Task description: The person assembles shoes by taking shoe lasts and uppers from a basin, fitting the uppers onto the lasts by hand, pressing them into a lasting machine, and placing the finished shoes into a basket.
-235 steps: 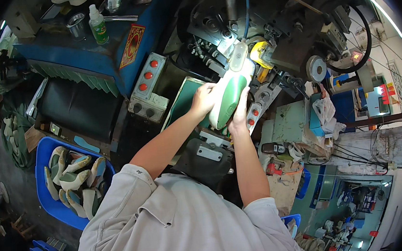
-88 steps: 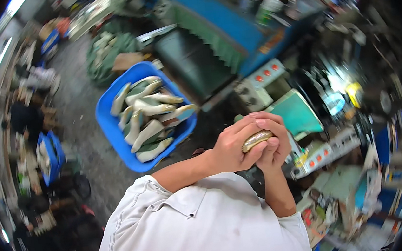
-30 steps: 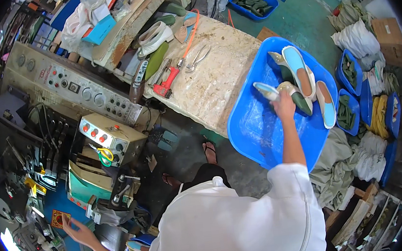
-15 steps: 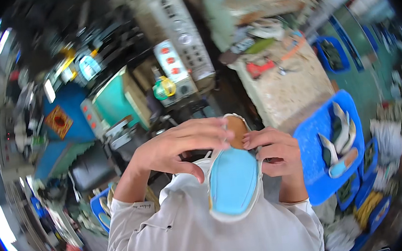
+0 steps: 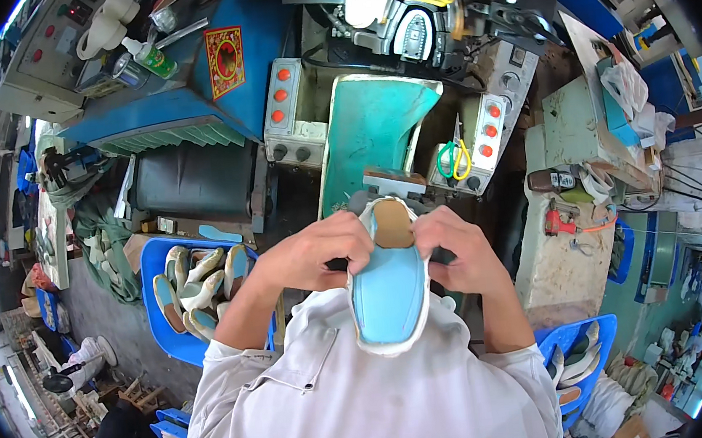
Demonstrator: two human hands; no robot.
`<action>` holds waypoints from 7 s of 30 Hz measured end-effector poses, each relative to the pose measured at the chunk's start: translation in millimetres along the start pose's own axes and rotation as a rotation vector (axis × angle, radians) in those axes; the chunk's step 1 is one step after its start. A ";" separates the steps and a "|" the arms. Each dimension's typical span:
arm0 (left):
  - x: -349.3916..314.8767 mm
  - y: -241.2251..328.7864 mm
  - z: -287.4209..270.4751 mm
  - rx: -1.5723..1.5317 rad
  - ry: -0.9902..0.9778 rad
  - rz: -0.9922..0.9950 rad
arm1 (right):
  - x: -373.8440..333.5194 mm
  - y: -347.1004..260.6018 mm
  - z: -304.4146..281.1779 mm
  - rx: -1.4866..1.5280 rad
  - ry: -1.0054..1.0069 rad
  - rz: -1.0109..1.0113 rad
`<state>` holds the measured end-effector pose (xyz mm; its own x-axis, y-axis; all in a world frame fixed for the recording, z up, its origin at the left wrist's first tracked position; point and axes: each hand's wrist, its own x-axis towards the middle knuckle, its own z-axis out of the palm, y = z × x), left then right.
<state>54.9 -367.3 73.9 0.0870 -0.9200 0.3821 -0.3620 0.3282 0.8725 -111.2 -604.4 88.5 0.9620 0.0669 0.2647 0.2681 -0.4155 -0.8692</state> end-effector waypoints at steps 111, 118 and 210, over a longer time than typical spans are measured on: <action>203.1 -173.5 -83.6 0.663 0.597 0.079 | 185.2 173.0 -3.2 0.606 1.126 0.624; 206.9 -174.1 -96.4 0.494 0.481 -0.090 | 190.2 179.4 4.2 0.664 1.147 0.537; -18.9 -208.9 18.6 -0.754 0.965 -0.715 | 149.3 162.8 -21.1 0.708 0.501 0.640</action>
<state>111.6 -422.5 -121.2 0.7390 -0.5292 -0.4170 0.5771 0.1780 0.7970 75.0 -681.2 -4.7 0.8469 -0.4218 -0.3237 -0.1535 0.3889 -0.9084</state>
